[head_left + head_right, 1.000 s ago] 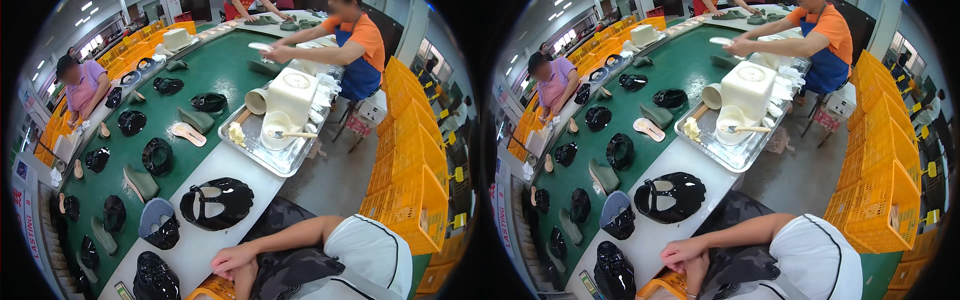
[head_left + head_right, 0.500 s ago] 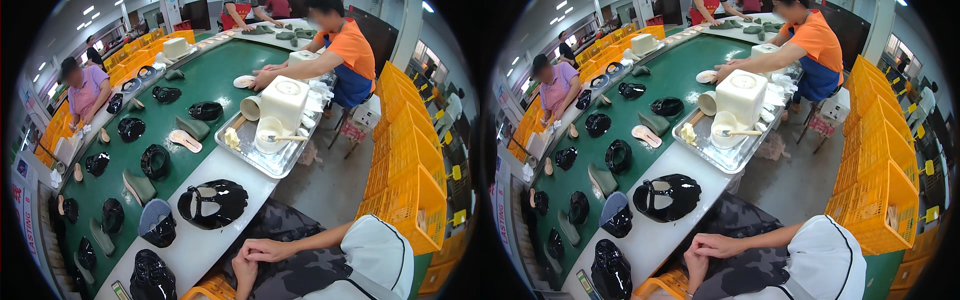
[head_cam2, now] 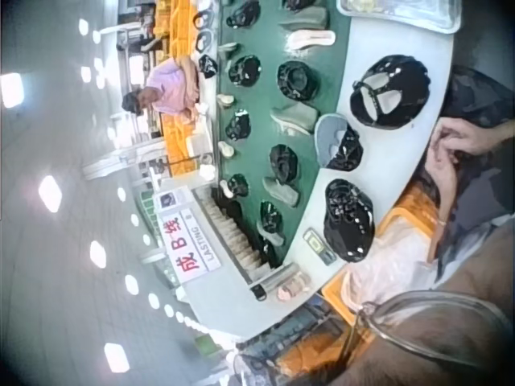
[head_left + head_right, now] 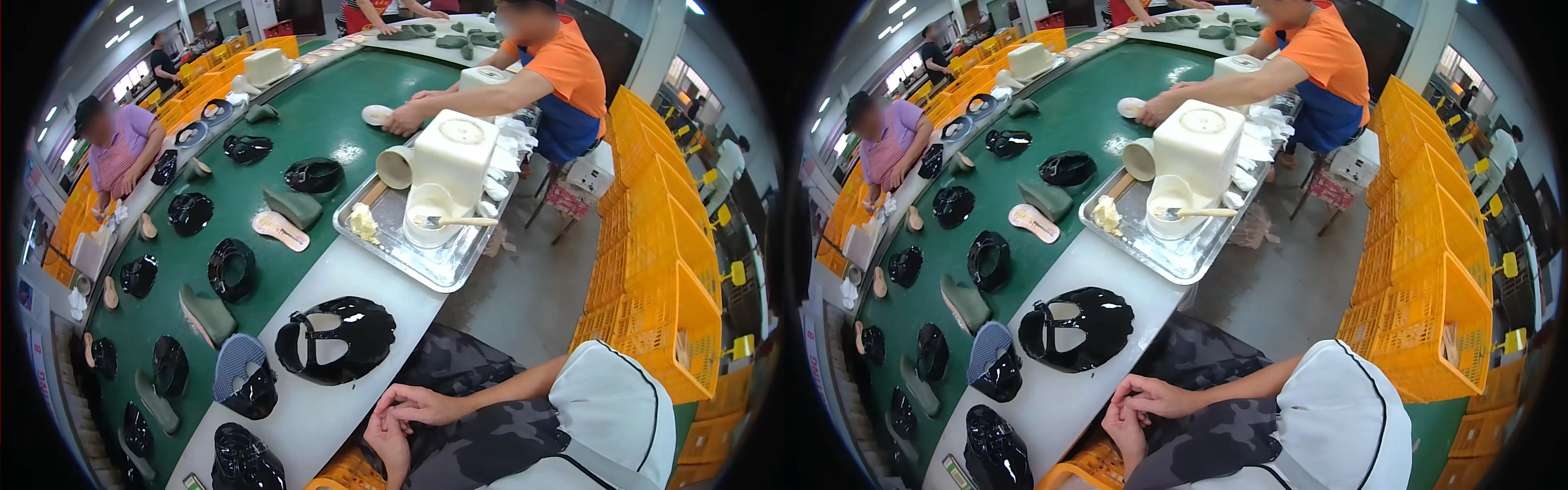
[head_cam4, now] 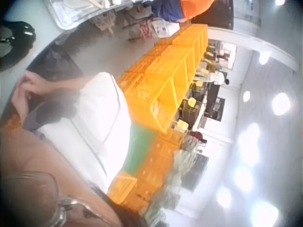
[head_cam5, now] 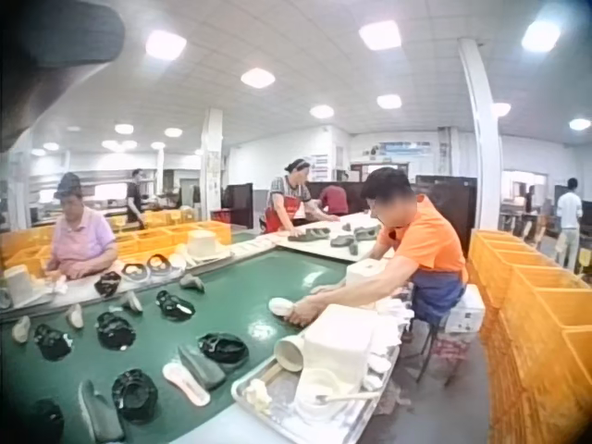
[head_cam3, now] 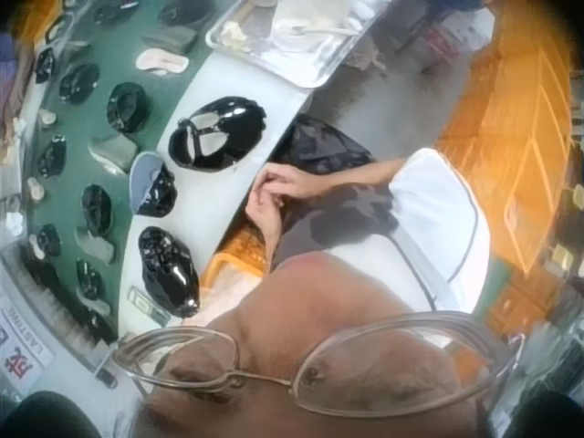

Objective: The person repeatedly picks up black shoes from a yellow basket, applies a white adhesive to the inner sole with a brush, and places the shoes on the green worktable. The person handles multiple shoes one at a time throughout the clip.

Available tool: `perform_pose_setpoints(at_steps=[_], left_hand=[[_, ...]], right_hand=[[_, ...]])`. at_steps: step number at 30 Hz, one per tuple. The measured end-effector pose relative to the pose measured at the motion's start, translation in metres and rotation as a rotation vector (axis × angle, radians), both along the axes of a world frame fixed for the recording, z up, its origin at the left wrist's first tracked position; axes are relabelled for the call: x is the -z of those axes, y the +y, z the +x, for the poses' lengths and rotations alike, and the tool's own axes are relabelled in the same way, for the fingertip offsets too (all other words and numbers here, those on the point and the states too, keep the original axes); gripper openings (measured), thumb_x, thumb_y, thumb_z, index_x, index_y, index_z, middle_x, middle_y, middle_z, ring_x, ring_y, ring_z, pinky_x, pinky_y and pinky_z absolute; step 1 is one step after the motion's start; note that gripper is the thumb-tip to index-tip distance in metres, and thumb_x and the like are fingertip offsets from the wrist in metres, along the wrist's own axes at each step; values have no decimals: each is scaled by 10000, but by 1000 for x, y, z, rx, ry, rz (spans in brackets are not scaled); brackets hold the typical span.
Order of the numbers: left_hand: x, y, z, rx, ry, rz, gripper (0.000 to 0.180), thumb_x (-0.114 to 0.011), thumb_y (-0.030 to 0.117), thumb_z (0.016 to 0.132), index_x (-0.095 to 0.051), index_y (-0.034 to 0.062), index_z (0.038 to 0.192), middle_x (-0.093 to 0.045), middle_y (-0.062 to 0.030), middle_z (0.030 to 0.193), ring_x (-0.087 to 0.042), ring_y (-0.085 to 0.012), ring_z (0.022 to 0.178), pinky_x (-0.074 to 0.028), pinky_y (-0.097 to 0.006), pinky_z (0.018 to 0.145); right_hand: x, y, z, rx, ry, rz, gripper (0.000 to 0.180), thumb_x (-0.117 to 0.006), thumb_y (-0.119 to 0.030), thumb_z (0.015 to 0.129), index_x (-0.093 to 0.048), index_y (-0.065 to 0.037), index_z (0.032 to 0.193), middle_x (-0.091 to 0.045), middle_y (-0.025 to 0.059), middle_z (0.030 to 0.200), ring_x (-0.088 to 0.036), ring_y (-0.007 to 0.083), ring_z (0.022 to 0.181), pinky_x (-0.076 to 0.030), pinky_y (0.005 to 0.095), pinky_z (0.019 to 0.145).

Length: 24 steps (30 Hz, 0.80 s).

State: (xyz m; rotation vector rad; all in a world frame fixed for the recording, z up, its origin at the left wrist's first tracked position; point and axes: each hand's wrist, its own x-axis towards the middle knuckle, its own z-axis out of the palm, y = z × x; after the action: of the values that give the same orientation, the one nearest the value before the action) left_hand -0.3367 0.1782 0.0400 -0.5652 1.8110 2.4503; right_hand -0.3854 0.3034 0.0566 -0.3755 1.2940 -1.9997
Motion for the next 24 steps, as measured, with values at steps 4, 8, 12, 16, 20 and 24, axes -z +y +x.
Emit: perform_pose_setpoints(at_steps=[4, 8, 12, 16, 20, 24], left_hand=[[8, 0, 1, -68, -26, -48, 93, -510, 57, 903, -503, -35, 907, -538, -42, 623, -480, -65, 477, -397, -179, 426], [12, 2, 3, -126, -40, 2, 102, -500, 61, 908, -464, -31, 931, -540, -58, 622, -495, -83, 470, -408, -189, 422], [9, 4, 2, -164, -57, 44, 107, -497, 64, 909, -444, -26, 932, -538, -65, 613, -502, -93, 461, -407, -189, 419], [11, 1, 3, -76, -29, -5, 153, -495, 124, 921, -451, -7, 856, -556, -80, 628, -513, -93, 460, -405, -185, 405], [13, 0, 3, -29, -20, -4, 158, -477, 127, 927, -454, -1, 837, -560, -85, 631, -521, -105, 462, -415, -192, 416], [16, 1, 4, 0, -42, 14, 178, -443, 143, 944, -471, -10, 858, -571, -95, 649, -540, -119, 478, -437, -201, 438]], right_hand=[[6, -2, -2, 27, 4, -7, 250, -428, -73, 929, -437, 14, 1162, -534, 70, 1045, -515, 75, 772, -438, 213, 677], [7, -1, -3, 24, -58, -13, 245, -431, -70, 926, -428, 8, 1158, -539, 84, 1099, -516, 77, 796, -437, 214, 687], [12, 1, -4, 31, -66, -42, 235, -436, -73, 926, -424, -5, 1151, -538, 94, 1144, -518, 84, 838, -438, 222, 705], [17, 5, -3, 81, -169, -71, 220, -452, -100, 931, -434, -27, 1137, -542, 104, 1148, -528, 90, 839, -447, 230, 713], [6, 8, -7, 138, -463, -87, 199, -459, -137, 936, -432, -47, 1112, -532, 121, 1146, -573, 125, 823, -460, 240, 692], [2, 16, -12, 139, -611, -129, 220, -446, -160, 940, -403, -65, 1134, -480, 143, 1208, -601, 245, 998, -472, 277, 720]])
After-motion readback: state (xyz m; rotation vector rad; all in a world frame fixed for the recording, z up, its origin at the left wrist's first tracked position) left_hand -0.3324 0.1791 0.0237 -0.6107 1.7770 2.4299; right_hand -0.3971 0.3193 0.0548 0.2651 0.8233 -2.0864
